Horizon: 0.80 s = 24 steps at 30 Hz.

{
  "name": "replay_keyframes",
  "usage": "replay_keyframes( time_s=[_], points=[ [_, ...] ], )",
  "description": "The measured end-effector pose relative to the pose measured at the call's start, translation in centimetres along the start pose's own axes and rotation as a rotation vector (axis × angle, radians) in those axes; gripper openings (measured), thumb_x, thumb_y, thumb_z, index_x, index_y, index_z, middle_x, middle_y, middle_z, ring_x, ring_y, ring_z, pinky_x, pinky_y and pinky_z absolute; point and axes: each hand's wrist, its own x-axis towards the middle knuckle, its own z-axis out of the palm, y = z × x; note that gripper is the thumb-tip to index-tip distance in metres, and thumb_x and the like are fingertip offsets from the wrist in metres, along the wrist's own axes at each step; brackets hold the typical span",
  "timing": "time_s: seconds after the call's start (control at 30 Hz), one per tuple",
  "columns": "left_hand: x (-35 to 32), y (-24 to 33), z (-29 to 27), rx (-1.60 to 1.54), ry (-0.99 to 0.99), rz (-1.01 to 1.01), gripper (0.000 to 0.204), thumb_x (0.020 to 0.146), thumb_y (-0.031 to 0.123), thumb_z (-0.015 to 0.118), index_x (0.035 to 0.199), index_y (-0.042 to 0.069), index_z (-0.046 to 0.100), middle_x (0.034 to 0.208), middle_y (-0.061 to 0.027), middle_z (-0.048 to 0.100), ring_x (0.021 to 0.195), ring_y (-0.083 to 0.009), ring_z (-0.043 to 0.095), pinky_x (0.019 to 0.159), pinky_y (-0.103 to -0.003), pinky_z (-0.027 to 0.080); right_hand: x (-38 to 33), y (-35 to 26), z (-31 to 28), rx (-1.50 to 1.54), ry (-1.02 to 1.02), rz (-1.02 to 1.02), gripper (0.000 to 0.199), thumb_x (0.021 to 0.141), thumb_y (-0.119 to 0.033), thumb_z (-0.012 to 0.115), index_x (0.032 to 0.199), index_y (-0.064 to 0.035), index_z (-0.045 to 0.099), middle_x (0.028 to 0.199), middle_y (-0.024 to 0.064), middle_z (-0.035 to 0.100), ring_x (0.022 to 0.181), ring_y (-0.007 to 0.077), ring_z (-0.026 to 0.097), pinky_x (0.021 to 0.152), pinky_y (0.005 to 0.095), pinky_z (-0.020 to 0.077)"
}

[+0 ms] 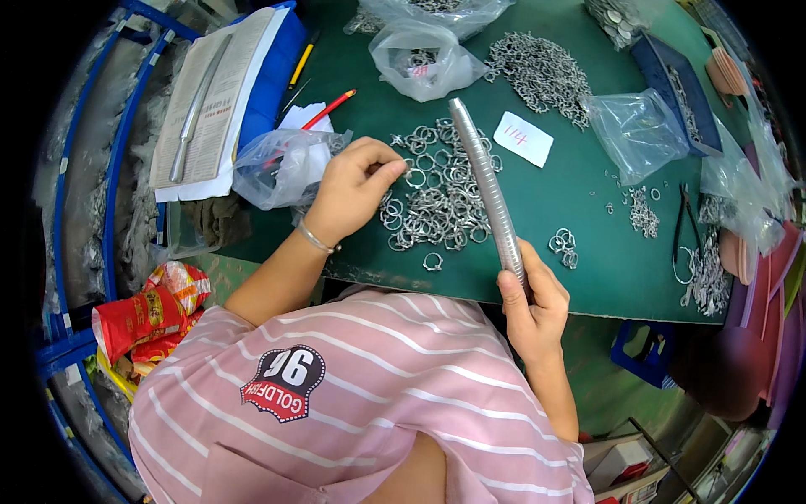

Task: The person repeatedly picks up small metal rings from a pile on a green workbench and presses them against a cylindrical metal rod to shape or smooth them. The person handles the rings one at a time, placing each back on the table after treatment.

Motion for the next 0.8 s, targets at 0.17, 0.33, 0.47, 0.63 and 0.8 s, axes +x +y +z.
replay_keyframes(
  time_s=[0.17, 0.33, 0.47, 0.63, 0.8],
  points=[
    [0.0, 1.2, -0.1, -0.992, -0.198, -0.613, 0.019, 0.091, 0.019, 0.058, 0.094, 0.000, 0.062, 0.074, -0.0016, 0.058, 0.061, -0.0090, 0.052, 0.055, -0.021, 0.043, 0.2, 0.2, -0.1, -0.010, -0.024, 0.061, 0.037, 0.087, -0.014, 0.063, 0.117, 0.0070, 0.056, 0.080, 0.0057, 0.059, 0.066, 0.0084, 0.051, 0.059, 0.0215, 0.0418],
    [-0.2, 0.4, 0.7, -0.810, -0.115, -0.451, 0.013, 0.086, 0.012, 0.063, 0.088, -0.001, 0.064, 0.077, -0.0032, 0.059, 0.065, -0.0100, 0.054, 0.057, -0.023, 0.044, 0.2, 0.4, -0.1, -0.018, -0.023, 0.062, 0.037, 0.086, -0.014, 0.063, 0.116, 0.0072, 0.057, 0.087, 0.0091, 0.062, 0.072, 0.0110, 0.053, 0.065, 0.0233, 0.0437],
    [-0.2, 1.5, 0.7, -0.093, -0.057, 0.018, 0.006, 0.075, 0.000, 0.069, 0.079, -0.003, 0.065, 0.081, -0.0046, 0.061, 0.071, -0.0104, 0.057, 0.060, -0.021, 0.044, 0.0, 0.2, 0.0, -0.019, -0.014, 0.084, 0.036, 0.087, -0.013, 0.063, 0.116, 0.0069, 0.057, 0.087, 0.0090, 0.062, 0.072, 0.0109, 0.053, 0.065, 0.0233, 0.0436],
    [0.4, 1.3, 0.3, -0.783, -0.120, -0.394, 0.006, 0.084, 0.006, 0.064, 0.088, 0.000, 0.063, 0.083, -0.0048, 0.063, 0.069, -0.0099, 0.059, 0.061, -0.022, 0.048, 0.2, 0.3, 0.0, -0.005, -0.019, 0.080, 0.036, 0.087, -0.014, 0.062, 0.117, 0.0059, 0.057, 0.080, 0.0061, 0.059, 0.067, 0.0085, 0.051, 0.060, 0.0216, 0.0414],
    [0.3, 0.7, 0.3, -1.329, -0.218, -0.696, 0.011, 0.090, 0.011, 0.058, 0.097, 0.003, 0.060, 0.084, -0.0053, 0.063, 0.070, -0.0095, 0.059, 0.060, -0.021, 0.049, 0.1, 0.5, 0.2, 0.033, -0.019, 0.097, 0.036, 0.088, -0.014, 0.061, 0.118, 0.0053, 0.056, 0.073, 0.0013, 0.054, 0.056, 0.0045, 0.046, 0.049, 0.0199, 0.0369]
  ],
)
